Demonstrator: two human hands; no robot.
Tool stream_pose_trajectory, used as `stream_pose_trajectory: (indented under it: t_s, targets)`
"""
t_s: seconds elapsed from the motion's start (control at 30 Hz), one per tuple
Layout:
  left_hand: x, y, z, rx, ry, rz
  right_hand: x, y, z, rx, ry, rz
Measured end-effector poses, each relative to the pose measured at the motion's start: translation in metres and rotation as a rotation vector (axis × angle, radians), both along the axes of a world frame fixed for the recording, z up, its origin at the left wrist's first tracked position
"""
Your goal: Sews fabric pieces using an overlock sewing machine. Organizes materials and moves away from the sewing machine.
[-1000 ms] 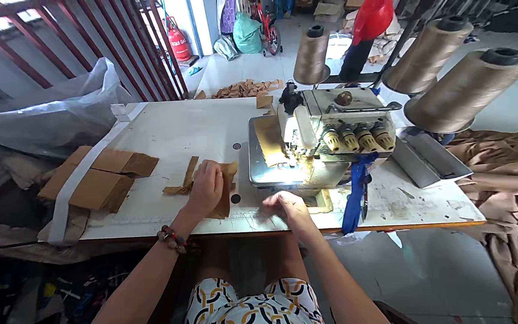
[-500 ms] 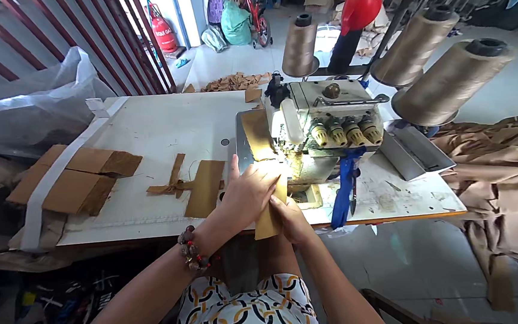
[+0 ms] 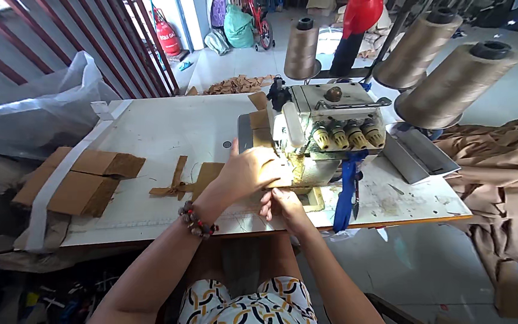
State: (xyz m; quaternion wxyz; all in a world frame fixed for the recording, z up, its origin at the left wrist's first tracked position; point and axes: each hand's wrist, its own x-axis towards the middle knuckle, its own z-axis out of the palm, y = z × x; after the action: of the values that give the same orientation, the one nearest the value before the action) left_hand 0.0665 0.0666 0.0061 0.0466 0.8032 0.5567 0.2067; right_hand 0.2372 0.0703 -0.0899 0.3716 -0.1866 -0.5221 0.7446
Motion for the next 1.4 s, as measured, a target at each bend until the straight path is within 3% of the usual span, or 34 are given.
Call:
stream_pose_trajectory:
  t_s: [0.2, 0.33, 0.43, 0.5, 0.67, 0.73, 0.83, 0.93, 1.0, 1.13, 1.4]
  targets:
    - [-0.010, 0.023, 0.016, -0.120, -0.048, 0.049, 0.002, -0.002, -0.013, 0.070, 0.022, -0.018]
    - [-0.048, -0.003, -0.006, -0.009, -0.148, 0.187, 0.002, -0.001, -0.017, 0.106, 0.071, -0.076]
    - [-0.087, -0.018, -0.039, -0.200, -0.150, 0.380, -0.001, -0.003, -0.017, 0.126, 0.063, -0.097]
    - [-0.105, -0.022, -0.067, -0.274, -0.081, 0.392, -0.005, -0.001, -0.019, 0.137, 0.072, -0.064]
    - [-0.109, -0.028, -0.091, -0.164, 0.012, 0.332, -0.003, -0.001, -0.019, 0.089, 0.064, -0.092]
    - [-0.109, -0.031, -0.092, 0.023, -0.075, 0.320, -0.004, -0.001, -0.018, 0.092, 0.032, -0.112]
    - [-0.081, -0.039, -0.063, 0.310, -0.160, 0.227, -0.006, -0.001, -0.017, 0.259, -0.051, -0.127]
    - [-0.029, -0.046, -0.031, 0.321, -0.061, 0.092, -0.007, -0.011, -0.009, 0.477, -0.244, -0.086]
    - [-0.004, -0.042, -0.031, 0.277, -0.019, 0.039, -0.005, -0.024, -0.004, 0.389, -0.264, -0.085]
    - [0.017, -0.040, -0.036, 0.244, 0.054, -0.005, 0.002, -0.035, 0.001, 0.022, -0.108, -0.115]
    - [0.033, -0.040, -0.030, 0.213, 0.096, 0.026, 0.015, -0.036, 0.013, -0.081, -0.121, -0.121]
